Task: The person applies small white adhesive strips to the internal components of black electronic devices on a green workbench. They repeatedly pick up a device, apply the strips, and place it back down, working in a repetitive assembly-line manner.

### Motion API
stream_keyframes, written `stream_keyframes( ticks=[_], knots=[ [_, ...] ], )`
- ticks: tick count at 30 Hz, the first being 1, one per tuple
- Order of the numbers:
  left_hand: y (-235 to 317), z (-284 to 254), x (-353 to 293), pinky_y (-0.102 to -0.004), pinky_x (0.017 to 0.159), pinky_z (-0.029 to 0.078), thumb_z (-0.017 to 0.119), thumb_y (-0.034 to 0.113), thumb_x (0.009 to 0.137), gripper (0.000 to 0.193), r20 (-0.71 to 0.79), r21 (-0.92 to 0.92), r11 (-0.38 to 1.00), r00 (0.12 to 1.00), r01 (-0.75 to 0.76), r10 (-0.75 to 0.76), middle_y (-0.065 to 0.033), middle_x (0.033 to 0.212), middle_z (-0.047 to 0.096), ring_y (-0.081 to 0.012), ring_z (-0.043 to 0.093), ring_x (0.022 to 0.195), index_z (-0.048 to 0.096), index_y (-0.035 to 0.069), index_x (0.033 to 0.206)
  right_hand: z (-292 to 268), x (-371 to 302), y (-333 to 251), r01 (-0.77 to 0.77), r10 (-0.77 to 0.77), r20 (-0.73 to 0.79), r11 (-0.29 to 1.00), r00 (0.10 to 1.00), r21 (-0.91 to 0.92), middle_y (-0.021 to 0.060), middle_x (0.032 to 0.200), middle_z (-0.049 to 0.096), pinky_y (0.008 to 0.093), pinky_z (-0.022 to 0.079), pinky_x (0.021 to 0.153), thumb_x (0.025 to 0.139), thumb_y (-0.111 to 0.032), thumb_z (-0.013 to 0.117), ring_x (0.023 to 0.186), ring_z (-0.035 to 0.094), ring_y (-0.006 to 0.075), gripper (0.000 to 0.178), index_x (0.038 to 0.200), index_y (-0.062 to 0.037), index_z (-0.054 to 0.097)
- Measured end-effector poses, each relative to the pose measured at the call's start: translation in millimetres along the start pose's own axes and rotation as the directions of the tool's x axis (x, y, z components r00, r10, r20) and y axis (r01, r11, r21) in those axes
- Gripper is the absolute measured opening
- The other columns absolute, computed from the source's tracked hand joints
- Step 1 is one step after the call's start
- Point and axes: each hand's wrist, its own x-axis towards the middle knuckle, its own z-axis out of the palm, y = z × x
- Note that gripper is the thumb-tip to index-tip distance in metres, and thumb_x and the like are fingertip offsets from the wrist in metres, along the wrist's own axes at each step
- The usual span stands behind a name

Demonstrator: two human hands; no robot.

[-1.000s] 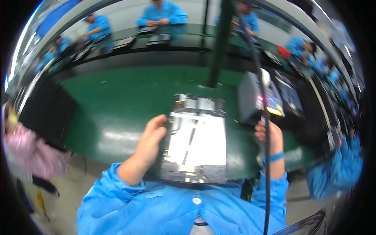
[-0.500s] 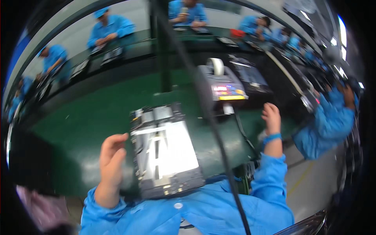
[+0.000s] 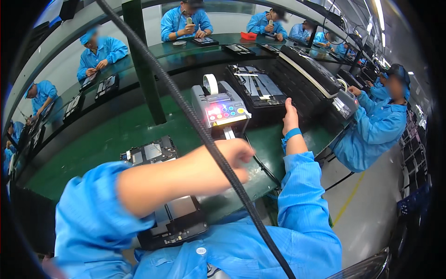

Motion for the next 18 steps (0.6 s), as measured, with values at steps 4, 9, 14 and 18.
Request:
stream_keyframes(
  ticks=[4, 9, 14, 18],
  knots=[
    [-4, 45, 99, -0.0333, 0.096, 0.045, 0.067, 0.014, 0.074, 0.077, -0.098, 0.067, 0.987, 0.986, 0.144, -0.137, -0.026, 0.128, 0.047, -0.0284, 0.055, 0.112, 0.029, -0.009, 0.135, -7, -18, -7, 0.112, -0.107, 0.097, 0.993, 0.99, -0.04, 0.0219, 0.138, 0.041, 0.0361, 0.027, 0.107, 0.083, -0.059, 0.058, 0.127, 0.038, 0.0299, 0.088, 0.132, 0.0106, 0.039],
    [-46, 63, 182, -0.0365, 0.103, 0.038, 0.07, 0.019, 0.066, 0.092, -0.512, -0.156, 0.941, 0.79, 0.301, -0.338, -0.0358, 0.129, 0.039, -0.0369, 0.043, 0.123, 0.019, -0.016, 0.135, 2, -20, 4, -0.047, 0.042, 0.116, 0.998, 0.992, 0.046, 0.0157, 0.134, 0.046, 0.0363, 0.022, 0.108, 0.082, -0.062, 0.057, 0.126, 0.038, 0.0258, 0.083, 0.129, 0.0053, 0.044],
    [-63, 59, 224, -0.0361, 0.111, 0.025, 0.074, 0.023, 0.064, 0.102, -0.696, -0.151, 0.946, 0.649, 0.286, -0.307, -0.0327, 0.142, 0.024, -0.0382, 0.024, 0.136, 0.015, -0.016, 0.137, -2, -8, 18, -0.054, 0.012, 0.191, 0.975, 0.982, 0.216, 0.0143, 0.137, 0.044, 0.035, 0.019, 0.109, 0.081, -0.059, 0.062, 0.13, 0.033, 0.0233, 0.083, 0.131, 0.0044, 0.043],
    [-67, 68, 237, -0.0356, 0.111, 0.026, 0.076, 0.021, 0.062, 0.103, -0.748, -0.148, 0.92, 0.568, 0.364, -0.345, -0.0302, 0.142, 0.026, -0.0367, 0.023, 0.137, 0.016, -0.012, 0.139, -12, -10, 5, -0.107, 0.07, 0.281, 0.987, 0.957, 0.121, 0.0205, 0.142, 0.037, 0.0381, 0.021, 0.109, 0.079, -0.06, 0.061, 0.133, 0.031, 0.0286, 0.092, 0.135, 0.0079, 0.036]
  ],
)
